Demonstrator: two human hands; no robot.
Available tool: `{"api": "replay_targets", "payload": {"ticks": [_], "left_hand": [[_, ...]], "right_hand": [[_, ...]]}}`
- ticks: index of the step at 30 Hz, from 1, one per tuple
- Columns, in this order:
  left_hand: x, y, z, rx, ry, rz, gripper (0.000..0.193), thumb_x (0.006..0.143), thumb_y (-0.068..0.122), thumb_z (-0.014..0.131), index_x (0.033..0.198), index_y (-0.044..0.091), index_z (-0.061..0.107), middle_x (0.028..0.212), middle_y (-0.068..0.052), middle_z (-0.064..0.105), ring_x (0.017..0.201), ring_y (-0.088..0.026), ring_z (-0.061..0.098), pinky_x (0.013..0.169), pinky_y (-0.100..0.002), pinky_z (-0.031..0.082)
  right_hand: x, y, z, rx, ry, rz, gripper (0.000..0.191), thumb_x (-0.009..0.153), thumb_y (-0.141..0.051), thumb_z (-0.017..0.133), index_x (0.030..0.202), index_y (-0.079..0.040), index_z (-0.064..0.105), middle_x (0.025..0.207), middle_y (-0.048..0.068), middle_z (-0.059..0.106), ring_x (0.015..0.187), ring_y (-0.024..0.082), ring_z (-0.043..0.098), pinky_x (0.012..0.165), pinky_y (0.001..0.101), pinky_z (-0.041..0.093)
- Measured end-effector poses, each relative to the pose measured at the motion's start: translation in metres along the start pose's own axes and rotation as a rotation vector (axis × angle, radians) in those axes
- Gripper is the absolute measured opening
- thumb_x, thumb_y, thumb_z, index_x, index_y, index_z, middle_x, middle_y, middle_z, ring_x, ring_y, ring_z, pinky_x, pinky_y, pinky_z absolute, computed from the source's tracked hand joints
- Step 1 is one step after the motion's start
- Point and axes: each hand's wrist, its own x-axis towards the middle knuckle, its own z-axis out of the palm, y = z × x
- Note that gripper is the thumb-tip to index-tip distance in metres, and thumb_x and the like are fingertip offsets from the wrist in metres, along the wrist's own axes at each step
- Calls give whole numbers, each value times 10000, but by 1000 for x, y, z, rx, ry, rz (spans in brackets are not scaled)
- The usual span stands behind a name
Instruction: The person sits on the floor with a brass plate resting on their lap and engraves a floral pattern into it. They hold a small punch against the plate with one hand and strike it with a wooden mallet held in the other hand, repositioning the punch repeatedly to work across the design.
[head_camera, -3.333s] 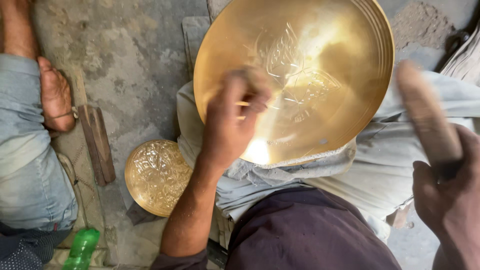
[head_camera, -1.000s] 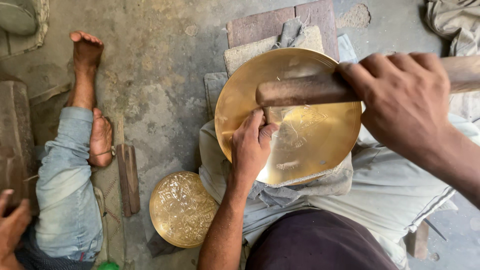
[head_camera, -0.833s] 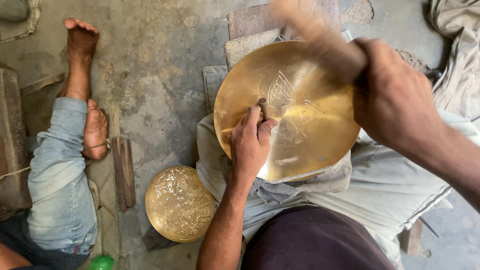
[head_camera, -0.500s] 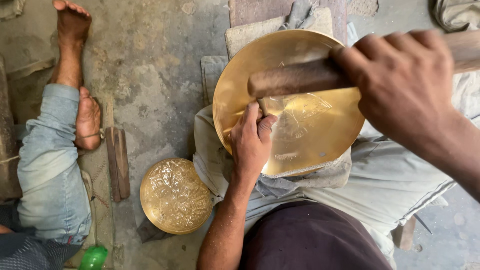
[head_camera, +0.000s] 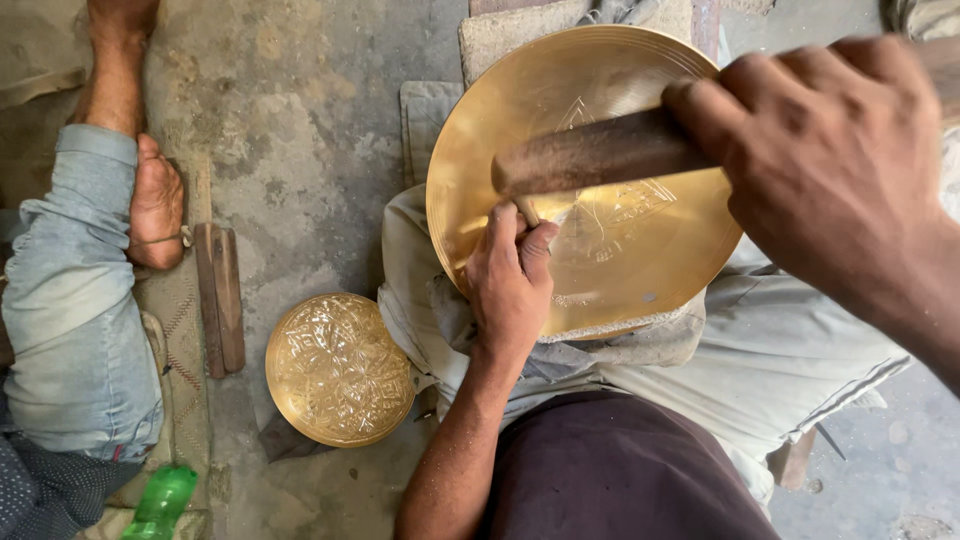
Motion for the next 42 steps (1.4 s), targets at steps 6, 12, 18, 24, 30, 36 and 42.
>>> {"api": "replay_targets", "payload": {"ticks": [6, 12, 18, 24, 30, 36, 42], "left_hand": [[-8, 1, 3, 32, 22, -37, 281, 1062, 234, 647, 1251, 48, 556, 917, -98, 698, 883, -330, 703, 735, -453, 531], [-15, 1, 5, 16, 52, -63, 349, 1058, 214, 641, 1330, 22, 535, 898, -109, 674, 854, -328, 692, 729, -449, 534], [-18, 1, 9, 38, 57, -76, 298, 1069, 230, 665, 1258, 35, 543, 911, -106, 670, 862, -322, 701, 736, -441, 537], [-20, 4, 8, 63, 49, -77, 285, 1065, 238, 668, 1211, 34, 532, 912, -110, 663, 862, -327, 695, 732, -443, 535], [-20, 8, 8, 51, 58, -67, 300, 1055, 223, 644, 1239, 9, 541, 886, -115, 648, 835, -332, 682, 706, -445, 521], [-27, 10, 10, 69, 72, -68, 266, 1063, 220, 655, 1186, 16, 538, 871, -111, 635, 817, -325, 670, 703, -447, 516], [-27, 12, 11, 67, 51, -84, 268, 1060, 227, 660, 1127, 5, 526, 855, -121, 614, 784, -324, 657, 683, -442, 509]], "right_hand": [[4, -8, -11, 301, 55, 50, 482, 895, -53, 658, 1371, -63, 590, 1122, 181, 645, 956, 380, 626, 867, 491, 439], [-1, -5, -5, 201, 52, -3, 500, 888, -34, 691, 1385, -64, 641, 1092, 182, 676, 1055, 386, 653, 948, 496, 459], [3, -8, -7, 107, 50, -84, 466, 893, -17, 693, 1353, -83, 658, 1124, 143, 689, 1067, 361, 667, 919, 439, 493], [4, -14, -12, -51, 79, -178, 309, 888, -22, 725, 1185, -103, 713, 1019, 112, 711, 950, 319, 696, 861, 437, 513], [-1, -9, 1, 95, 91, -99, 436, 892, -11, 702, 1323, -53, 647, 1084, 127, 678, 991, 332, 665, 880, 457, 493], [-4, -5, 2, 119, 91, -101, 458, 892, -4, 703, 1339, -77, 637, 1122, 112, 648, 1043, 322, 638, 948, 452, 493], [-8, -2, -2, 49, 22, -119, 413, 906, 0, 725, 1301, -112, 683, 1149, 90, 694, 1071, 322, 665, 952, 447, 479]]}}
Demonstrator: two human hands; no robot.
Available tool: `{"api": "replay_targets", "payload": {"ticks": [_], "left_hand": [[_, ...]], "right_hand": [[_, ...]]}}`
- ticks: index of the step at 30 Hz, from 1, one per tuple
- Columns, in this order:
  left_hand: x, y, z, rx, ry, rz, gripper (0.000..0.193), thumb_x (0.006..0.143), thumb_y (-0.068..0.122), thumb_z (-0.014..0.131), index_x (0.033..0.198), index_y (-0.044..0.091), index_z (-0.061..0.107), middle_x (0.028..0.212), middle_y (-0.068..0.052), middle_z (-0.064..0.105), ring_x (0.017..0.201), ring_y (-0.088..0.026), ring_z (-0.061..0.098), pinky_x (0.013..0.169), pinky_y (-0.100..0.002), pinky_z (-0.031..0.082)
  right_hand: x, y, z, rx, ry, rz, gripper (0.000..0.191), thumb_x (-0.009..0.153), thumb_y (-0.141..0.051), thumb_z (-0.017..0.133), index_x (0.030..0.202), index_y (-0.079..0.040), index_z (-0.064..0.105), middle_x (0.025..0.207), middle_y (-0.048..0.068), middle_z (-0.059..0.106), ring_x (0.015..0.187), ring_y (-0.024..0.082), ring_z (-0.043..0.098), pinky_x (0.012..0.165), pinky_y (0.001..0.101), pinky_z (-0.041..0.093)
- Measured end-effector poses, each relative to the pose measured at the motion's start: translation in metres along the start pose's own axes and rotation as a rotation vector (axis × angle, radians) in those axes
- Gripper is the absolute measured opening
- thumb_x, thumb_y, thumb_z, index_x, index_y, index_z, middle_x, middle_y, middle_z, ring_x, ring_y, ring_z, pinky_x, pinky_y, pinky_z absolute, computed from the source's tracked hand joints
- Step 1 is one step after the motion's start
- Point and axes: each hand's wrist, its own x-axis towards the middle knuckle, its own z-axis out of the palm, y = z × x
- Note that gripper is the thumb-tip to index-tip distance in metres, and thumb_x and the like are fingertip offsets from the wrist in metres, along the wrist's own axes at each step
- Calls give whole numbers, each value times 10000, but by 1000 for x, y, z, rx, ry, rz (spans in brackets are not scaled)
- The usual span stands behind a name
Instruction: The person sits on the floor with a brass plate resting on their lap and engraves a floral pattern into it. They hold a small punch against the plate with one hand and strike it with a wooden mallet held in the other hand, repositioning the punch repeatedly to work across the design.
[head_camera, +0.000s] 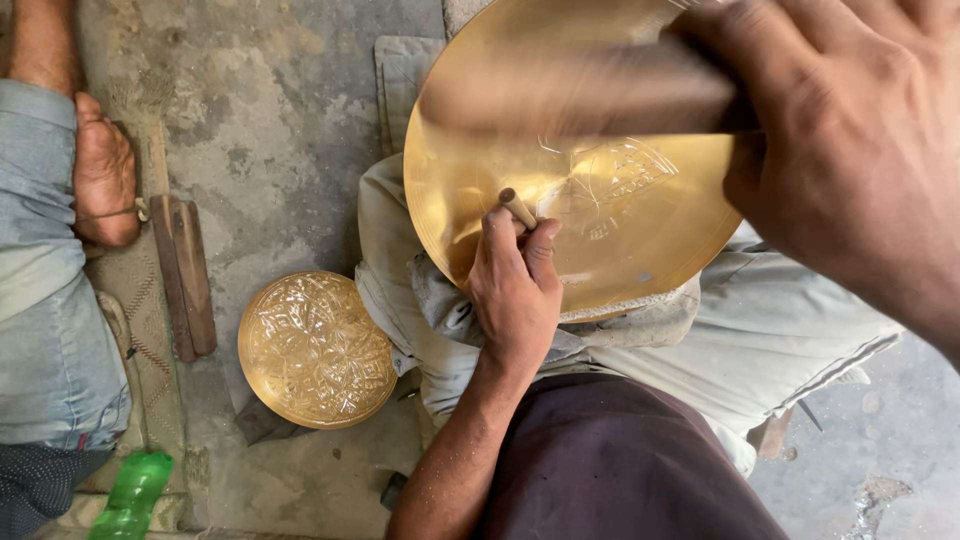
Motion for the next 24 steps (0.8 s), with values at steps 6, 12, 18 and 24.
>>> {"api": "replay_targets", "payload": {"ticks": [6, 12, 18, 24], "left_hand": [[-1, 3, -1, -19, -29, -8, 266, 1064, 234, 640, 1048, 6, 504, 839, -124, 606, 782, -338, 653, 690, -457, 516], [-2, 2, 1, -13, -38, -13, 281, 1062, 240, 644, 1019, 10, 488, 840, -136, 603, 773, -344, 649, 677, -461, 503], [-5, 2, 0, 1, -58, -17, 274, 1058, 243, 644, 1035, 10, 501, 843, -140, 608, 770, -351, 651, 658, -461, 495], [-7, 2, 0, -13, -73, -4, 281, 1061, 238, 649, 1035, 5, 495, 871, -141, 617, 786, -345, 661, 662, -454, 499]], "right_hand": [[-2, -4, -2, -134, 50, -63, 343, 973, -65, 716, 1304, -147, 673, 1105, 42, 698, 1075, 252, 674, 1021, 420, 436], [1, -6, -6, -156, -79, 14, 436, 895, -78, 695, 1316, -192, 701, 1087, 42, 702, 1107, 254, 668, 1017, 428, 457], [-13, -2, -3, -331, -54, -64, 271, 975, -160, 688, 1244, -188, 671, 1095, 2, 684, 1100, 208, 657, 1043, 406, 437], [-22, 2, 13, -129, -7, 45, 337, 963, -96, 687, 1281, -208, 679, 1044, -4, 667, 1034, 198, 648, 1058, 416, 413]]}}
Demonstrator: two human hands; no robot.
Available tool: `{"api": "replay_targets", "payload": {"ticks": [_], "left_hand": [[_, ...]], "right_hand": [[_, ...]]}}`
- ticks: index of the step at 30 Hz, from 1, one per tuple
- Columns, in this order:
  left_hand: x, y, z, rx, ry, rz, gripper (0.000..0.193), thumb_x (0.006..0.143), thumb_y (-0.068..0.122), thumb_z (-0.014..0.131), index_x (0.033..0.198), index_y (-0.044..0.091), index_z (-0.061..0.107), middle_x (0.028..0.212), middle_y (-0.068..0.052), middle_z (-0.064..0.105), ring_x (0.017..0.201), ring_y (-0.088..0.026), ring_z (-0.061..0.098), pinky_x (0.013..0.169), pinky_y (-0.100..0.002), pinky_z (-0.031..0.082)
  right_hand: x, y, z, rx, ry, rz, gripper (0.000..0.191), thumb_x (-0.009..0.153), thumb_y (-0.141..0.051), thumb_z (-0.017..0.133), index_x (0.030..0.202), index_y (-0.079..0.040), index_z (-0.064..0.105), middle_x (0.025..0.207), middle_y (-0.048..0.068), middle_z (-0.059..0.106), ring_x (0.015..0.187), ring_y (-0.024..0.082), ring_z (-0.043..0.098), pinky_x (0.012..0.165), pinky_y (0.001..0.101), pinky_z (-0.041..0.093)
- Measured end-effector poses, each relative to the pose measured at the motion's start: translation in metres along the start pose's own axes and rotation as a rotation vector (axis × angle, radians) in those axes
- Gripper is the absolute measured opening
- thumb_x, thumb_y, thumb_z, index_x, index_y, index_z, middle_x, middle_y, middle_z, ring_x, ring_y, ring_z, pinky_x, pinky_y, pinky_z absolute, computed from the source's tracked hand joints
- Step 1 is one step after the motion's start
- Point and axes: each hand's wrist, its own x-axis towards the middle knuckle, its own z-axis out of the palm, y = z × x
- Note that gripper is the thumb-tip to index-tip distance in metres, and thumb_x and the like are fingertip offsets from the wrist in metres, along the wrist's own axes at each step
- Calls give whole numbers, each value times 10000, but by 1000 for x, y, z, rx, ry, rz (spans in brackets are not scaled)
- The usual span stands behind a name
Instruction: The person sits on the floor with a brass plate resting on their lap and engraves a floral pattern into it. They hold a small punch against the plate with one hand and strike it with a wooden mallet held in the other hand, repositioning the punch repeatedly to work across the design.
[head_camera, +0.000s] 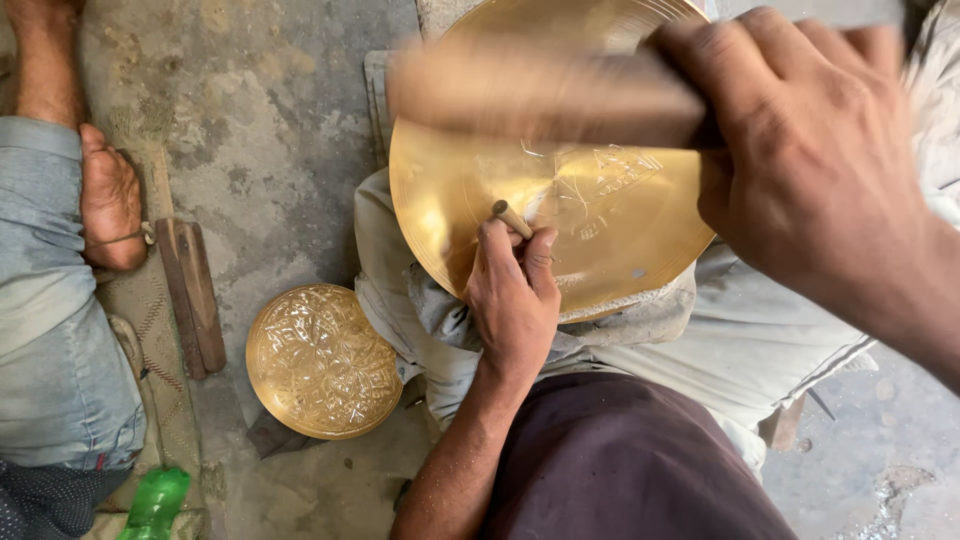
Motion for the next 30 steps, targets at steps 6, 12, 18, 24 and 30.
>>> {"api": "replay_targets", "payload": {"ticks": [6, 12, 18, 24, 30], "left_hand": [[-2, -1, 1, -27, -18, -15, 277, 1055, 244, 651, 1031, 6, 511, 867, -133, 616, 761, -308, 666, 653, -422, 520], [0, 2, -6, -81, -57, -18, 255, 1038, 200, 668, 1043, -5, 516, 860, -118, 663, 740, -256, 719, 630, -372, 565], [24, 3, -37, -208, -88, -84, 221, 1051, 161, 665, 1118, 4, 525, 934, -83, 734, 818, -164, 795, 673, -292, 649], [60, 4, -20, -144, -527, 189, 356, 997, 181, 720, 1315, 87, 589, 960, -83, 760, 852, -236, 775, 725, -365, 599], [69, 7, -7, -66, -669, 351, 368, 960, 195, 747, 1285, 124, 590, 1047, -99, 718, 934, -327, 727, 746, -419, 570]], "right_hand": [[-3, -1, -10, -238, 83, -98, 252, 1015, -146, 624, 1257, -213, 644, 1050, -23, 651, 1025, 156, 628, 1024, 383, 381], [-14, -9, -36, -81, 3, 12, 351, 847, -66, 681, 1189, -138, 713, 973, 64, 730, 951, 256, 692, 891, 441, 484], [-67, -4, -17, 408, 2, 570, 421, 856, -34, 724, 1258, 60, 636, 1036, 232, 694, 921, 363, 694, 821, 440, 563], [-137, -3, 38, 607, -210, 1067, 483, 786, -192, 836, 1157, 53, 649, 863, 242, 718, 733, 342, 714, 711, 453, 561], [-172, -7, 49, 646, -125, 1158, 435, 826, -171, 835, 1153, 50, 653, 897, 204, 732, 780, 295, 716, 740, 421, 562]]}}
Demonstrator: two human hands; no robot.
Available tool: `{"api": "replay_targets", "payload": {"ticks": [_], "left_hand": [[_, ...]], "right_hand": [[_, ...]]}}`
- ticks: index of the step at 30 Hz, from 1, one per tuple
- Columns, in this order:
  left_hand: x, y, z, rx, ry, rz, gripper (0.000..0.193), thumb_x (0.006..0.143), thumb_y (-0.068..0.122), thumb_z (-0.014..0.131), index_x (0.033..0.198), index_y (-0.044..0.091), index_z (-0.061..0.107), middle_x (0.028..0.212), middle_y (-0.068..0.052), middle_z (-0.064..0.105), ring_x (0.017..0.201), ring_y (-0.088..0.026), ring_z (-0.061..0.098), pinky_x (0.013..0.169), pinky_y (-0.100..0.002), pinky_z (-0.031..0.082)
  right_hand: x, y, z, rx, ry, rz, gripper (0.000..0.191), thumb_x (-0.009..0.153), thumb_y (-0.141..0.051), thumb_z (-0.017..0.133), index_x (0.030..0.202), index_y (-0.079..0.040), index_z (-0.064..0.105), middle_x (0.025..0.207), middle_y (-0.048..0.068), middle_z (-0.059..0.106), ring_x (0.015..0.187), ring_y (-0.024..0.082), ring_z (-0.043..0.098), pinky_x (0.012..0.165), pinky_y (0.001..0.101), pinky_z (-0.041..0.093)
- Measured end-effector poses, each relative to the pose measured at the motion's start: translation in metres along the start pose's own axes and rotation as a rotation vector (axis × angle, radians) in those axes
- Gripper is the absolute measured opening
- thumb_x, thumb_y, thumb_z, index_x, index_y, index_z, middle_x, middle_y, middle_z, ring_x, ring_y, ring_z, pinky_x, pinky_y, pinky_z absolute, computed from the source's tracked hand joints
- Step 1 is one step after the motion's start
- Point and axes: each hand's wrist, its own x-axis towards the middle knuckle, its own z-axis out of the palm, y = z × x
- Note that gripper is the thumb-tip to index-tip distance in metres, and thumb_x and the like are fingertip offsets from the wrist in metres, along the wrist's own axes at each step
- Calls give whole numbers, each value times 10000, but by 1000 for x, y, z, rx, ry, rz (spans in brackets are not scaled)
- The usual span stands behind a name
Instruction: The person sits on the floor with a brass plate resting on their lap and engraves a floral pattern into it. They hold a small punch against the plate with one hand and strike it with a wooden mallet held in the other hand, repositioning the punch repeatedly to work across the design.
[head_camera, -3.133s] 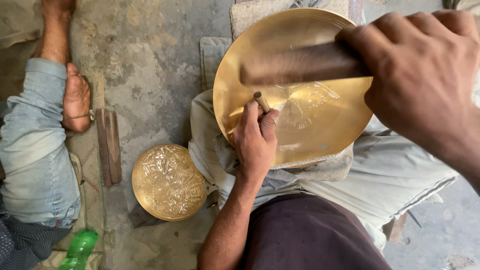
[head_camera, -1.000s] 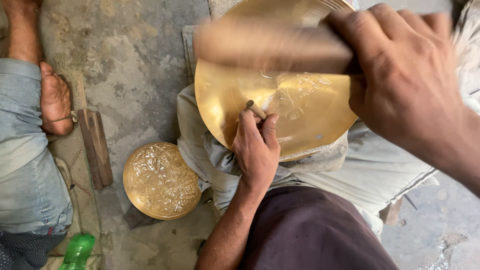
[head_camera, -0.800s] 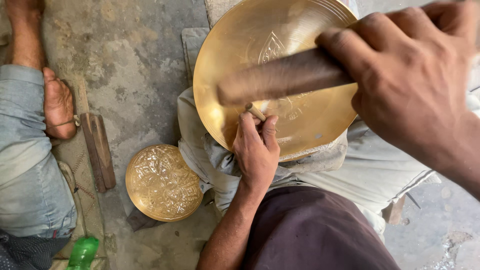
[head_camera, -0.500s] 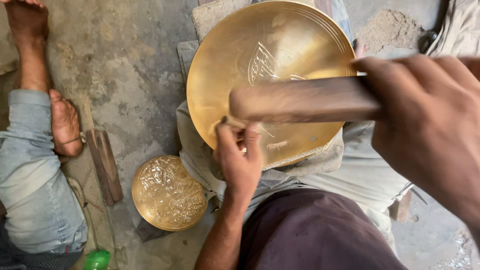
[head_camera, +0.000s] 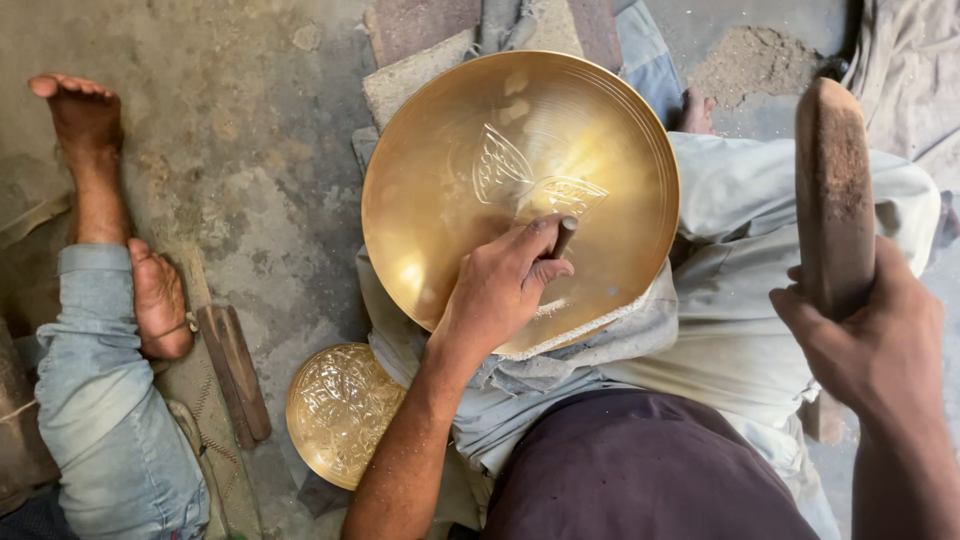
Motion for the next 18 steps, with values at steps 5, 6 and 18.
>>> {"api": "replay_targets", "payload": {"ticks": [5, 6, 18], "left_hand": [[2, 1, -1, 119, -78, -16, 423, 925, 201, 753, 1313, 138, 598, 1012, -103, 705, 905, -351, 710, 706, -463, 552], [2, 2, -1, 110, -74, -21, 416, 926, 194, 745, 1310, 140, 595, 1025, -96, 709, 914, -343, 716, 711, -458, 557], [4, 11, -2, 135, -86, -64, 358, 927, 195, 731, 1258, 143, 604, 1031, -90, 718, 912, -352, 713, 708, -464, 568]], "right_hand": [[1, -16, -3, 301, 26, -113, 411, 874, -118, 778, 1221, 24, 611, 1031, 155, 726, 889, 203, 697, 766, 360, 564], [2, -22, -2, 286, -3, -126, 421, 868, -126, 777, 1222, 19, 603, 1034, 154, 727, 882, 212, 702, 772, 360, 570], [-1, -71, -7, -104, 46, -385, 440, 825, -65, 669, 1257, -6, 613, 983, 199, 696, 869, 345, 695, 743, 459, 529]]}}
